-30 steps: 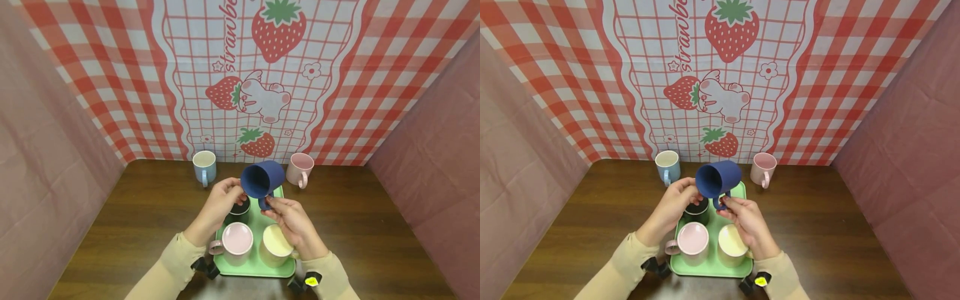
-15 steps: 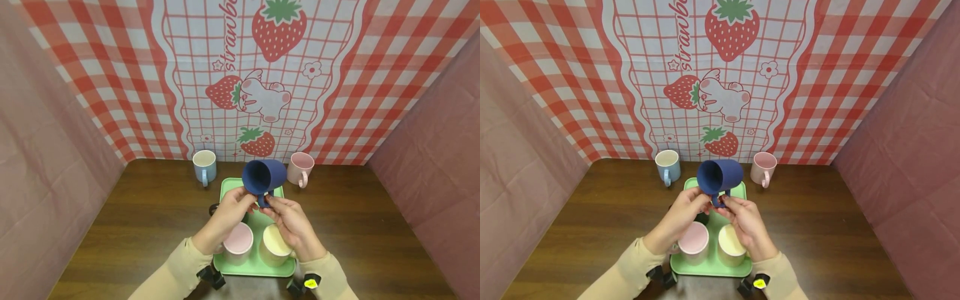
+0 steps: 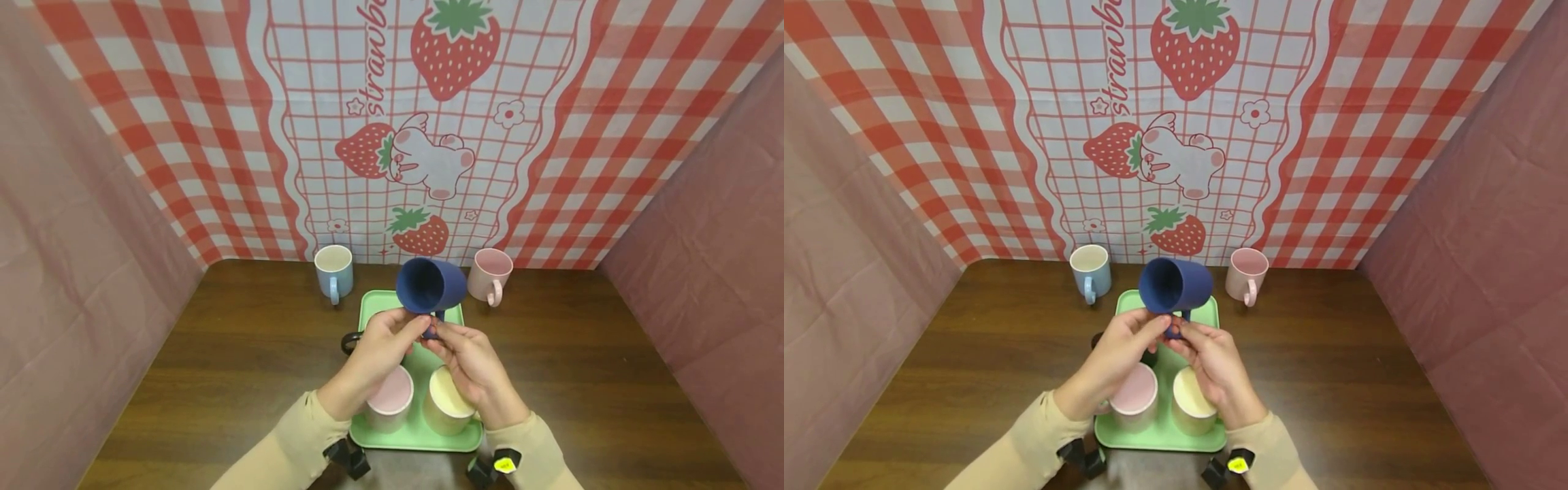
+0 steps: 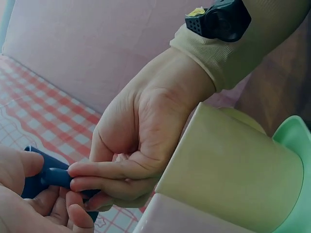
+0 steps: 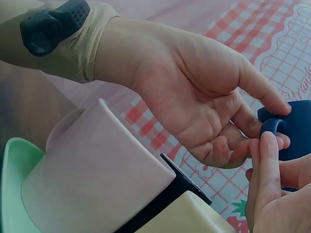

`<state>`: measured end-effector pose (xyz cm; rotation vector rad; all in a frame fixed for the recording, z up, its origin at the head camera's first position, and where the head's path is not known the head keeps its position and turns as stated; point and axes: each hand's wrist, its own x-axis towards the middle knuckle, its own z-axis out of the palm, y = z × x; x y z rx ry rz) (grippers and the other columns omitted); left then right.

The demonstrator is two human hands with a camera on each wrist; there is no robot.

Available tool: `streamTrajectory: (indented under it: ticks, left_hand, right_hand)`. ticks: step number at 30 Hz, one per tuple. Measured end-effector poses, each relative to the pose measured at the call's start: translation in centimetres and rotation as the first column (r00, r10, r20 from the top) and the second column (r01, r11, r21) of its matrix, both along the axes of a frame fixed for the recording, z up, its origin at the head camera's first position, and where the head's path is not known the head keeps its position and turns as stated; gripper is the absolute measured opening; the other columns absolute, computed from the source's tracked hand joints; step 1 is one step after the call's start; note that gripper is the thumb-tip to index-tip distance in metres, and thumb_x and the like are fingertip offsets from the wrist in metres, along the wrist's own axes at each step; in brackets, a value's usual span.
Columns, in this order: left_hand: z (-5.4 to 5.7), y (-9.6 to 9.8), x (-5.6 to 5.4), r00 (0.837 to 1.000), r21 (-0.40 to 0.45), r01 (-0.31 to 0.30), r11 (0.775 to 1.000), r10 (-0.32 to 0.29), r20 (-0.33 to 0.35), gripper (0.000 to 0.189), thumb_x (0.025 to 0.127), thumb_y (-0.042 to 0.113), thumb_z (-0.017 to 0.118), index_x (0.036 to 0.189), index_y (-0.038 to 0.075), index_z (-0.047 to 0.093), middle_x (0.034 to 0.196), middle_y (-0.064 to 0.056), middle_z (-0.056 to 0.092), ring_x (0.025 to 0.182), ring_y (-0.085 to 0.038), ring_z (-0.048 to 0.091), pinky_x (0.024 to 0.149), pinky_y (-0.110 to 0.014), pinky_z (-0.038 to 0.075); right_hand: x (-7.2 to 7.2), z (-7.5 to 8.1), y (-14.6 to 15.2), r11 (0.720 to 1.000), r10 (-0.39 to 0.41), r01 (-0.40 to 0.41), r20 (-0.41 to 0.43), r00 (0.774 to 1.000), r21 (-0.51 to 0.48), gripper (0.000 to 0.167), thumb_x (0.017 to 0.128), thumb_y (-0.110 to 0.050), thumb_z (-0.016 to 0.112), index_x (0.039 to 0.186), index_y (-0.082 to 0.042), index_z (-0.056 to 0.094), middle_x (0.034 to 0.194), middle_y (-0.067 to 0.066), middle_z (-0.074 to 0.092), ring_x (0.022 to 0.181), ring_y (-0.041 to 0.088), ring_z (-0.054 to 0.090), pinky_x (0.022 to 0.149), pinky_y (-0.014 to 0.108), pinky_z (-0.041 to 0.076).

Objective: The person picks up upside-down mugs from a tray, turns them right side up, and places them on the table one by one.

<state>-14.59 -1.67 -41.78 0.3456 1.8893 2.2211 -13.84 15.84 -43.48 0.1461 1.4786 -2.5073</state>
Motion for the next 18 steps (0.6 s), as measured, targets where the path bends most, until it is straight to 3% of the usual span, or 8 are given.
streamTrajectory:
  ticks: [7,18]
  left_hand:
    - [-0.23,0.35,0.1,1.0,0.069,-0.009,0.998,0.011,-0.028,0.028,0.109,0.009,0.068,0.124,-0.014,0.072,0.109,-0.012,0.079,0.096,-0.009,0.068,0.086,-0.023,0.054]
    - [-0.2,0.48,0.53,0.997,0.102,-0.034,0.994,0.041,-0.067,0.024,0.108,0.003,0.067,0.117,-0.018,0.071,0.086,0.007,0.069,0.076,-0.008,0.053,0.068,-0.022,0.042]
  right_hand:
    - [0.04,0.02,-0.01,1.0,0.014,-0.014,-0.004,1.0,0.017,0.04,0.111,0.006,0.05,0.096,-0.011,0.083,0.101,0.002,0.081,0.086,0.006,0.077,0.086,0.019,0.061]
    - [-0.09,0.31,0.52,0.994,0.05,-0.042,-0.087,0.995,0.098,0.034,0.109,0.006,0.056,0.098,-0.011,0.084,0.104,0.003,0.08,0.091,0.009,0.077,0.087,0.023,0.062]
